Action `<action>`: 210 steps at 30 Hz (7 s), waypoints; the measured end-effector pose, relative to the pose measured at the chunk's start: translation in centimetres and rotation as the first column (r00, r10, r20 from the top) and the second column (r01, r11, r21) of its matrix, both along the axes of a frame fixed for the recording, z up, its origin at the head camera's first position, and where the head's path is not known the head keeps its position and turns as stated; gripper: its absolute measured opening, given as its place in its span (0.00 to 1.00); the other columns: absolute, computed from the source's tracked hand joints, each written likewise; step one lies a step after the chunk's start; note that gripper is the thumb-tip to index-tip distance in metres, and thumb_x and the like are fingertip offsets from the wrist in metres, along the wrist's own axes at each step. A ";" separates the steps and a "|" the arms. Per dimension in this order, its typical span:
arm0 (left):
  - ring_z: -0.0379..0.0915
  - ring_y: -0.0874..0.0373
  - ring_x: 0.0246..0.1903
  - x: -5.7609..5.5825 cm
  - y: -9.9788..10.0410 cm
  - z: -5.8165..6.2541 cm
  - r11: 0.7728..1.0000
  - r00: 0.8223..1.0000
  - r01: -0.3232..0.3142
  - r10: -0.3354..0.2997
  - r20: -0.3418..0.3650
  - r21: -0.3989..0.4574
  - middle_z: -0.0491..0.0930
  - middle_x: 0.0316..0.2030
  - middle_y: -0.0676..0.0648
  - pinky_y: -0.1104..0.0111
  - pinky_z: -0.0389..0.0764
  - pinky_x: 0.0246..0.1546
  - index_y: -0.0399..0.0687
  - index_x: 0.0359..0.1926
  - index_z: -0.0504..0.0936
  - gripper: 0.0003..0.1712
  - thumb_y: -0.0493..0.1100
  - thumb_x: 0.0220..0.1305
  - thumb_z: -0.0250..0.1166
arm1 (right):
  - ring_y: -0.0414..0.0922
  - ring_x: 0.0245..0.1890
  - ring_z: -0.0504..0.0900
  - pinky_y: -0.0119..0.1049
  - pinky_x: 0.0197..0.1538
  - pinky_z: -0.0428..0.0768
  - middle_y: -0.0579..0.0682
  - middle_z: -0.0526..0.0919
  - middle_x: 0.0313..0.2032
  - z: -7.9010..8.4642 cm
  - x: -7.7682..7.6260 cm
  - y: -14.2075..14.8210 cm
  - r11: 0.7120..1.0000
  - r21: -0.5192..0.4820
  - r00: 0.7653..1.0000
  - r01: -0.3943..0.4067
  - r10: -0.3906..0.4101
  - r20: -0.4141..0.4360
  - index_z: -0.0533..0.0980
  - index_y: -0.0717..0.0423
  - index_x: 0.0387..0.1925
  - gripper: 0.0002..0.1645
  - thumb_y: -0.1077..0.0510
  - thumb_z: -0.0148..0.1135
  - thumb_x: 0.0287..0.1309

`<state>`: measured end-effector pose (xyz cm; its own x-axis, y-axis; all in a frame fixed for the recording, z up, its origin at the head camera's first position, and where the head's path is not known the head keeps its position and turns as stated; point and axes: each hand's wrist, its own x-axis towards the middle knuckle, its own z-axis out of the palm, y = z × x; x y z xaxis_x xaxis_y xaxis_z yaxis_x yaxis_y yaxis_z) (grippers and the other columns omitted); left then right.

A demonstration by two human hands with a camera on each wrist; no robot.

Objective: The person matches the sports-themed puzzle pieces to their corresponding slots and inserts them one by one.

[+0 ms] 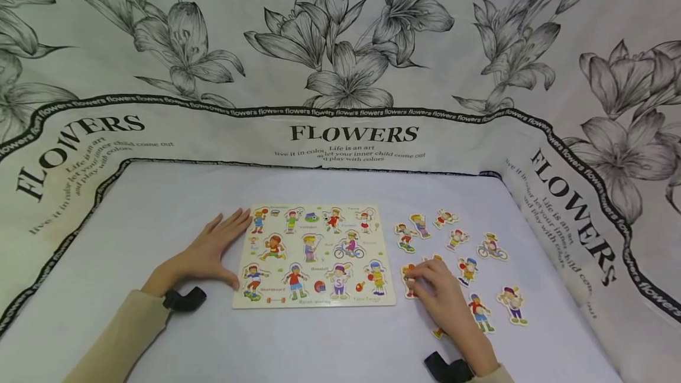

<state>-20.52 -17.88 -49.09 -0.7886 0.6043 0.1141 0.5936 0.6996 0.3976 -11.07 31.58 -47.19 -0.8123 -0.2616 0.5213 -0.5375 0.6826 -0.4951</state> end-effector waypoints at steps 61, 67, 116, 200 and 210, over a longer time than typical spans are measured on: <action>0.36 0.45 0.77 -0.3 0.0 0.0 1.000 1.000 0.009 -0.010 0.004 0.028 0.45 0.78 0.42 0.46 0.32 0.73 0.40 0.77 0.51 0.80 0.78 0.30 0.74 | 0.42 0.41 0.76 0.43 0.53 0.74 0.45 0.82 0.36 2.2 -5.1 -8.8 0.979 0.014 0.979 -0.204 0.203 0.022 0.84 0.55 0.36 0.11 0.70 0.72 0.51; 0.37 0.44 0.77 -0.3 0.0 -0.1 0.999 1.000 0.010 -0.010 -0.001 0.031 0.46 0.78 0.42 0.45 0.33 0.73 0.40 0.77 0.51 0.80 0.78 0.30 0.74 | 0.44 0.41 0.76 0.42 0.47 0.76 0.47 0.82 0.36 2.7 -6.1 -10.2 0.977 0.006 0.976 -0.214 0.214 0.035 0.84 0.55 0.36 0.09 0.68 0.72 0.53; 0.37 0.42 0.76 -0.1 0.1 -0.1 1.000 1.000 0.004 -0.005 0.019 0.030 0.46 0.77 0.39 0.42 0.35 0.72 0.39 0.77 0.52 0.80 0.79 0.31 0.73 | 0.43 0.35 0.75 0.36 0.39 0.75 0.48 0.85 0.37 -0.1 -14.2 -23.9 0.942 -0.276 0.928 -0.191 0.265 0.263 0.86 0.57 0.39 0.06 0.60 0.69 0.60; 0.38 0.44 0.76 -0.3 -0.2 -0.1 0.999 1.000 0.029 -0.029 -0.013 0.043 0.46 0.78 0.41 0.43 0.34 0.73 0.41 0.77 0.51 0.79 0.80 0.32 0.72 | 0.56 0.37 0.82 0.28 0.35 0.75 0.61 0.87 0.41 1.4 -13.3 -14.1 0.896 -0.436 0.973 0.091 0.015 0.232 0.83 0.66 0.46 0.12 0.61 0.60 0.69; 0.37 0.44 0.77 -0.3 -0.1 0.0 0.999 1.000 0.023 -0.023 -0.005 0.049 0.46 0.78 0.41 0.44 0.33 0.73 0.41 0.77 0.51 0.79 0.80 0.32 0.72 | 0.43 0.37 0.78 0.32 0.42 0.75 0.52 0.87 0.40 1.1 -12.4 -9.4 0.892 -0.373 0.952 0.257 -0.168 0.255 0.85 0.57 0.43 0.11 0.56 0.61 0.68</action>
<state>-20.84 -17.98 -49.08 -0.7737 0.6160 0.1478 0.6115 0.6652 0.4286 -23.48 22.15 -46.13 -0.9268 0.1221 0.3552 -0.2547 0.4908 -0.8332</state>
